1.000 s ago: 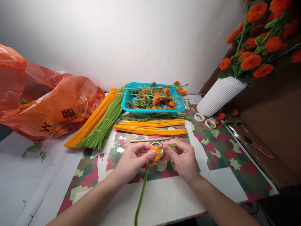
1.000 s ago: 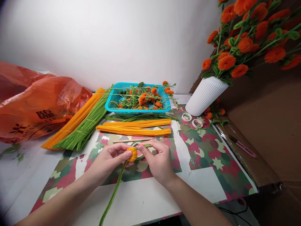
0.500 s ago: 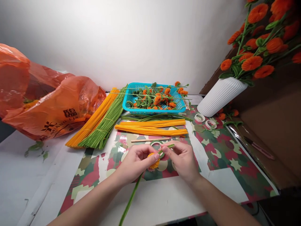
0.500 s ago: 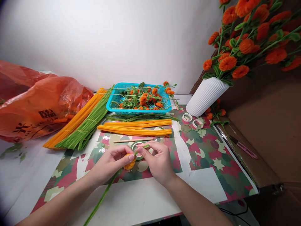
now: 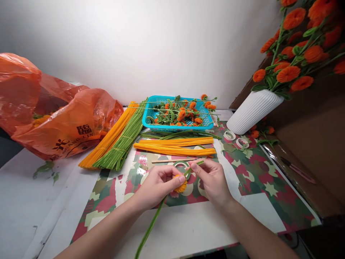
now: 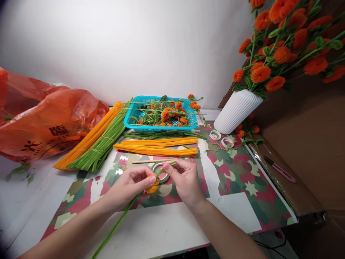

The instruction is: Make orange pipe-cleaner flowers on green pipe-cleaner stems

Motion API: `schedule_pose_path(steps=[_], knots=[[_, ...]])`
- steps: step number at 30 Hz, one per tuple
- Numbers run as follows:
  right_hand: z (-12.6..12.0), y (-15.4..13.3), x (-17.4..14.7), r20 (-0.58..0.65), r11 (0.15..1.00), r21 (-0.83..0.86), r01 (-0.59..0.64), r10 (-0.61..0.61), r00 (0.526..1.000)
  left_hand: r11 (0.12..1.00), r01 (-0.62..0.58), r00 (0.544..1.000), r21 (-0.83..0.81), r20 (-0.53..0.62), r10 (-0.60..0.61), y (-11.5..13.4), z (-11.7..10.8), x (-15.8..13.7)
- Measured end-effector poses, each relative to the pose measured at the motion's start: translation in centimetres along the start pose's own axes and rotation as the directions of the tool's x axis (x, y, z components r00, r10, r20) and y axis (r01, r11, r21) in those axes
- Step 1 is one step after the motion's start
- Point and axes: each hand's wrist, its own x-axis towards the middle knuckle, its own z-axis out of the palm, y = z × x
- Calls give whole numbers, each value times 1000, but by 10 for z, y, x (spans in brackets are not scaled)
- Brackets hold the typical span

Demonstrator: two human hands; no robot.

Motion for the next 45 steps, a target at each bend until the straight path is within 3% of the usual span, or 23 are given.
schedule_pose_path(steps=[7, 10, 13, 15, 17, 20, 23, 25, 27, 30, 32, 34, 35, 37, 39, 40, 41, 43, 45], knots=[[1, -2, 2, -15, 999, 38, -35, 35, 999, 1000, -3, 999, -5, 39, 3, -10, -6, 0], [0, -1, 3, -48, 988, 143, -63, 70, 996, 998, -24, 998, 63, 68, 20, -13, -11, 1], [-3, -2, 2, 9, 970, 234, -68, 68, 998, 980, -118, 993, 163, 37, 113, -9, -14, -2], [-4, -4, 1, 96, 974, 224, -30, 8, 995, 922, -242, 967, 303, 4, 253, -2, -15, -4], [-5, -7, 0, 184, 984, 159, 78, -107, 977, 782, -373, 908, 500, 23, 418, 4, -16, -7], [-7, -12, -4, 243, 943, 20, 332, -327, 913, 499, -522, 781, 692, 151, 606, 8, -19, -10], [-7, -13, -8, 250, 819, -79, 568, -535, 807, 265, -638, 592, 723, 241, 769, 7, -20, -12], [-6, -12, -9, 243, 755, -109, 646, -610, 754, 162, -662, 475, 731, 242, 846, 6, -19, -14], [-4, -9, -10, 188, 753, -128, 645, -621, 761, 101, -635, 408, 765, 221, 886, 5, -19, -16], [-1, -5, -11, 85, 834, -102, 542, -535, 840, 23, -585, 322, 811, 207, 924, 3, -19, -18], [1, -4, -11, 67, 880, -59, 472, -468, 881, 45, -592, 294, 805, 164, 942, -1, -18, -18], [2, -4, -11, 63, 895, -17, 445, -443, 894, 192, -633, 336, 750, 42, 941, -5, -15, -17], [2, -4, -11, 61, 894, 1, 448, -447, 892, 301, -652, 383, 697, -40, 923, -6, -13, -16], [0, -5, -11, 67, 879, 26, 476, -477, 876, 480, -664, 450, 573, -207, 869, -7, -10, -15], [-2, -6, -10, 78, 853, 21, 522, -522, 849, 596, -647, 492, 476, -337, 803, -5, -8, -13], [-3, -6, -10, 84, 839, 8, 544, -543, 835, 659, -616, 537, 431, -382, 752, -4, -8, -12], [-4, -6, -10, 89, 824, -8, 566, -563, 821, 730, -570, 606, 377, -407, 684, -4, -9, -11], [-6, -6, -10, 105, 795, -50, 604, -598, 795, 883, -412, 793, 223, -389, 469, -4, -11, -9], [-7, -7, -10, 133, 766, -92, 637, -624, 770, 968, -245, 917, 47, -312, 248, -5, -13, -7]])
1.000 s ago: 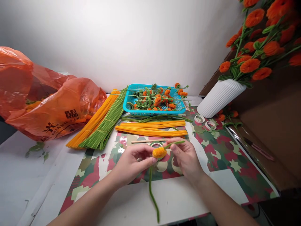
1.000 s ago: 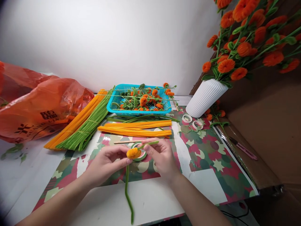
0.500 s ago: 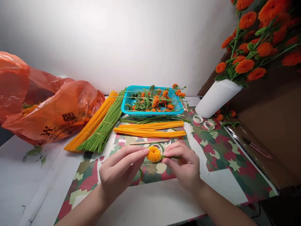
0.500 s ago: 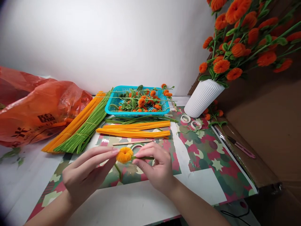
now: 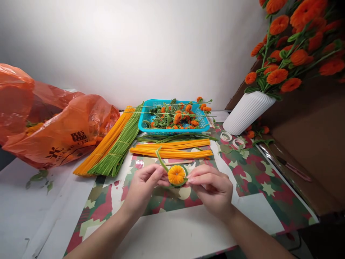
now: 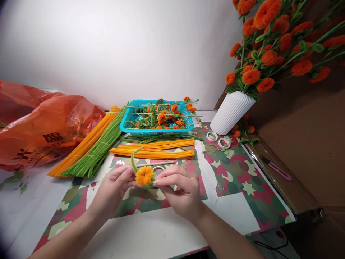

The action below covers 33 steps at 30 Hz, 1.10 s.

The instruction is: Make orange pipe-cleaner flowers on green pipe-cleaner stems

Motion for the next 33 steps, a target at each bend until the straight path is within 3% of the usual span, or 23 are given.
schedule_pose_path(steps=[2, 4, 7, 10, 13, 16, 19, 22, 25, 27, 29, 31, 33], knots=[[0, 0, 1, 28, 999, -31, 29, -28, 999, 987, 125, 991, -98, 50, -121, 0, 1, 1], [1, 1, 1, 28, 1000, -26, -4, 5, 1000, 971, 161, 987, -179, 57, -153, 1, 3, 1], [6, 5, 0, -17, 953, 145, -267, 273, 962, 944, 185, 983, -273, 58, -175, 3, 6, 1], [12, 9, -2, 53, 687, 455, -567, 614, 787, 906, 242, 970, -347, 77, -230, 2, 7, 2], [14, 10, -2, 171, 411, 624, -665, 758, 630, 871, 304, 952, -386, 136, -273, -3, 7, 2], [14, 10, -1, 297, 252, 680, -689, 764, 573, 833, 364, 927, -416, 251, -279, -8, 8, 1], [12, 11, -1, 445, 174, 677, -715, 677, 586, 801, 432, 873, -414, 415, -256, -9, 8, -1], [10, 11, -2, 553, 228, 635, -738, 533, 640, 801, 510, 778, -313, 565, -274, -7, 5, -3], [6, 8, 0, 550, 452, 557, -697, 427, 717, 827, 534, 742, -175, 566, -359, -9, 2, -2], [3, 5, 2, 444, 684, 424, -593, 414, 795, 845, 524, 775, -108, 472, -421, -10, 1, 1], [0, 3, 4, 273, 880, 178, -440, 386, 881, 877, 469, 854, -101, 304, -422, -10, 1, 4], [-2, 1, 6, 139, 956, -62, -287, 293, 946, 917, 383, 919, -112, 149, -365, -7, 3, 5], [-1, 1, 6, 106, 969, -191, -158, 180, 978, 950, 301, 950, -89, 112, -291, -2, 6, 4]])
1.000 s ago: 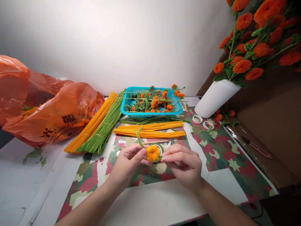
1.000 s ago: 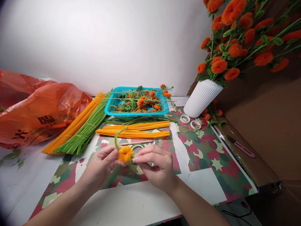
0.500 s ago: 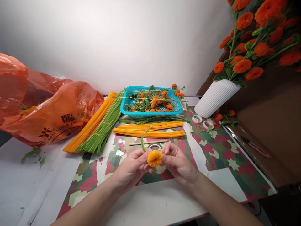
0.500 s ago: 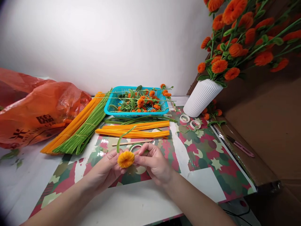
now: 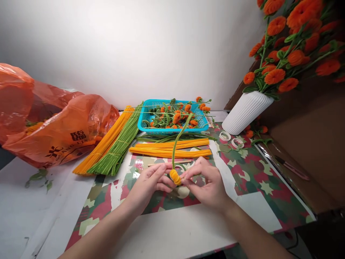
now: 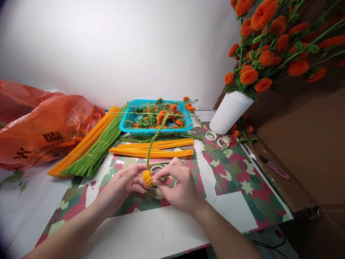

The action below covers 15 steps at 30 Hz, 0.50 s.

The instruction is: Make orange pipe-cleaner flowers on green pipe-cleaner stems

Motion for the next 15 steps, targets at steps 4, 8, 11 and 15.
schedule_pose_path(steps=[4, 8, 11, 15], knots=[[5, 0, -1, 19, 989, -90, 115, -113, 993, 980, -125, 982, 155, 164, 99, 6, 8, -9], [9, 0, -4, 34, 995, -97, 5, -2, 999, 939, -203, 953, 279, 278, 124, 8, 9, -13], [11, 1, -5, 20, 990, -43, -138, 139, 990, 909, -246, 935, 336, 330, 130, 8, 6, -12], [13, 3, -6, 20, 971, 21, -237, 236, 971, 886, -249, 937, 391, 330, 117, 9, 4, -12]])
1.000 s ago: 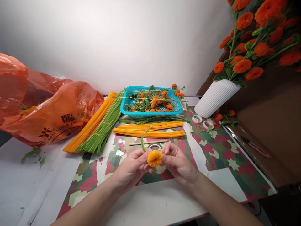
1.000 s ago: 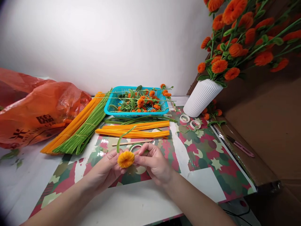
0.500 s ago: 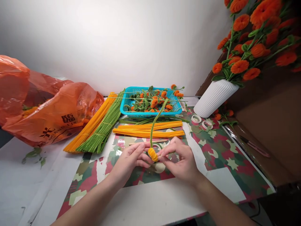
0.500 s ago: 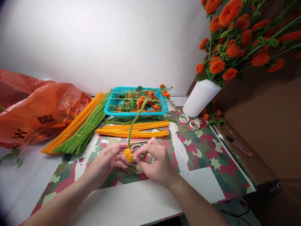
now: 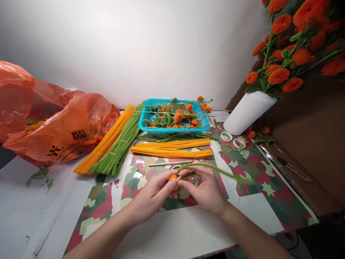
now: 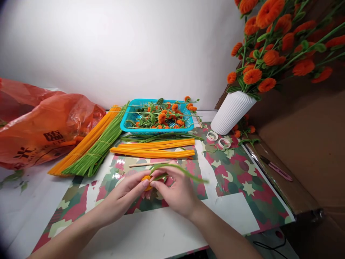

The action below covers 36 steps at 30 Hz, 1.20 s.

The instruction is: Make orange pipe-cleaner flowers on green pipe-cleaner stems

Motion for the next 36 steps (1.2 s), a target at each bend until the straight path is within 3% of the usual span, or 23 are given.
schedule_pose_path(steps=[2, 4, 8, 10, 13, 16, 17, 19, 22, 24, 26, 28, 33, 36], knots=[[2, 0, 0, -16, 998, -36, 42, -43, 999, 1000, 9, 999, 2, -31, -8, -1, 1, 0], [3, 0, 1, -42, 977, -145, 155, -163, 986, 999, 21, 998, -24, -56, -22, -3, 3, -1], [-1, -2, -2, -86, 842, -424, 335, -405, 910, 987, 69, 994, -142, -80, -81, -7, 7, 1], [-6, -4, -6, -81, 727, -525, 442, -560, 824, 975, 103, 986, -195, -112, -127, -9, 7, 2], [-14, -8, -13, -8, 531, -591, 608, -757, 653, 970, 153, 970, -189, -160, -184, -11, 5, 4], [-13, -11, -15, 115, 455, -518, 724, -802, 586, 994, 103, 968, -31, -226, -107, -11, 4, 4], [-11, -12, -14, 134, 470, -492, 733, -791, 597, 997, 63, 968, 37, -244, -52, -11, 4, 4], [-7, -12, -10, 127, 570, -481, 666, -706, 696, 990, -3, 964, 139, -262, 40, -10, 3, 4], [-6, -12, -2, 74, 808, -438, 394, -405, 911, 975, -10, 952, 223, -296, 77, -10, 2, 4], [-10, -11, 2, 121, 936, -290, 199, -171, 978, 961, 3, 944, 278, -318, 89, -10, 1, 4], [-13, -9, 4, 213, 993, -119, 22, 4, 977, 948, -2, 942, 319, -317, 109, -11, -1, 4], [-13, -8, 4, 274, 996, -68, -51, 68, 959, 940, -13, 948, 341, -294, 120, -12, -2, 4], [-2, -6, 2, 306, 928, -349, 132, -21, 952, 931, -21, 958, 364, -258, 122, -13, 1, 4], [5, -4, -2, 389, 896, -375, 238, -81, 918, 940, -10, 950, 340, -292, 116, -12, 4, 4]])
